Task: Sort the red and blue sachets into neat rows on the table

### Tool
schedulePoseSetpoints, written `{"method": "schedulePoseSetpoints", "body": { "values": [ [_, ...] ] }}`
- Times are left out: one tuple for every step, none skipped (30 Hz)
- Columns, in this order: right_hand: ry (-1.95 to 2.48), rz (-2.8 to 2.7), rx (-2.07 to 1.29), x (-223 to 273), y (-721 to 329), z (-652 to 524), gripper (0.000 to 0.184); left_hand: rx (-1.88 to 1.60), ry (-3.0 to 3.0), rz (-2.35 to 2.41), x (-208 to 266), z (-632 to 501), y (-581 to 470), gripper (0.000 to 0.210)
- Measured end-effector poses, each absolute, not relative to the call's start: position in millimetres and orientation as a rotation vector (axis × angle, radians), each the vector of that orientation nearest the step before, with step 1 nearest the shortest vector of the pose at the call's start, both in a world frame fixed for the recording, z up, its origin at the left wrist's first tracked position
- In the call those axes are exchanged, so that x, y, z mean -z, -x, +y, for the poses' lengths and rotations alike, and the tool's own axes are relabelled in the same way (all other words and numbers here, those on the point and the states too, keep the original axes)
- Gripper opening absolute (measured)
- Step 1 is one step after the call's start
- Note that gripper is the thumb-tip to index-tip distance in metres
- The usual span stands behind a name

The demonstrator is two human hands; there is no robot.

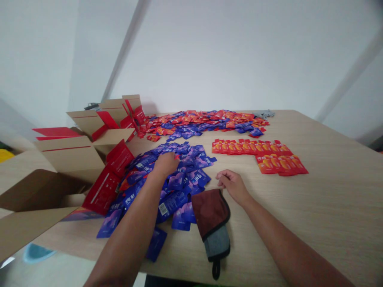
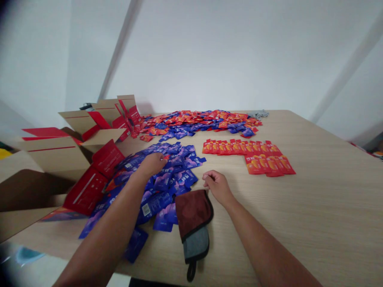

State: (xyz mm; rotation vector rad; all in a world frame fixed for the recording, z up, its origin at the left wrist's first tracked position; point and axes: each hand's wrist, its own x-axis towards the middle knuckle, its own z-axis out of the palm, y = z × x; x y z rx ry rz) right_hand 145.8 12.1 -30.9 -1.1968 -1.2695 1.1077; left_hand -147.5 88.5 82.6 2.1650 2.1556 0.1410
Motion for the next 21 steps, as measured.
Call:
{"method": "schedulePoseSetpoints", "body": {
  "values": [
    [1.199, -1.271, -1.106, 31, -145, 12, 0.022, -0.061, -2.112, 2.18, -78, 99, 158, 0.044],
    [1.203, -1.272, -1.103, 32, -145, 12, 0.022, 0.011, -2.07, 2.181, -73, 108, 166, 0.053],
    [1.203, -1.277, -1.101, 33, -144, 12, 0.021, 0.066, -2.039, 2.161, -68, 116, 172, 0.061],
    [1.201, -1.281, -1.102, 33, -144, 12, 0.021, 0.104, -2.02, 2.123, -64, 122, 176, 0.065],
    [1.199, -1.284, -1.104, 34, -145, 12, 0.021, 0.13, -2.01, 2.081, -61, 126, 179, 0.066],
    [1.195, -1.284, -1.105, 34, -145, 12, 0.021, 0.143, -2.007, 2.041, -58, 130, 180, 0.064],
    [1.191, -1.284, -1.106, 34, -145, 12, 0.021, 0.147, -2.01, 2.008, -56, 132, 181, 0.061],
    [1.188, -1.284, -1.108, 34, -145, 12, 0.02, 0.144, -2.017, 1.986, -55, 134, 182, 0.058],
    [1.187, -1.283, -1.109, 33, -145, 12, 0.02, 0.145, -2.021, 1.972, -54, 135, 183, 0.055],
    [1.188, -1.282, -1.109, 33, -145, 12, 0.02, 0.141, -2.023, 1.964, -54, 136, 184, 0.052],
    [1.19, -1.281, -1.108, 33, -145, 12, 0.019, 0.134, -2.024, 1.959, -53, 137, 185, 0.05],
    [1.191, -1.282, -1.108, 32, -145, 12, 0.019, 0.126, -2.022, 1.958, -53, 138, 186, 0.047],
    [1.193, -1.282, -1.108, 32, -144, 12, 0.019, 0.12, -2.018, 1.961, -52, 139, 188, 0.045],
    [1.194, -1.281, -1.108, 31, -144, 12, 0.019, 0.113, -2.013, 1.968, -52, 140, 189, 0.044],
    [1.196, -1.28, -1.109, 31, -144, 11, 0.019, 0.104, -2.007, 1.977, -51, 140, 190, 0.042],
    [1.199, -1.28, -1.111, 31, -144, 11, 0.019, 0.095, -2.001, 1.987, -51, 141, 191, 0.041],
    [1.202, -1.283, -1.112, 31, -144, 11, 0.019, 0.086, -1.997, 1.996, -50, 142, 192, 0.04],
    [1.205, -1.287, -1.112, 30, -144, 11, 0.019, 0.078, -1.994, 2.003, -50, 142, 192, 0.038],
    [1.206, -1.293, -1.113, 30, -144, 11, 0.019, 0.071, -1.994, 2.009, -51, 143, 193, 0.037],
    [1.205, -1.299, -1.113, 30, -144, 11, 0.019, 0.063, -1.997, 2.015, -51, 143, 193, 0.036],
    [1.203, -1.302, -1.113, 29, -144, 11, 0.019, 0.054, -2.003, 2.024, -53, 143, 194, 0.035]
  ]
}}
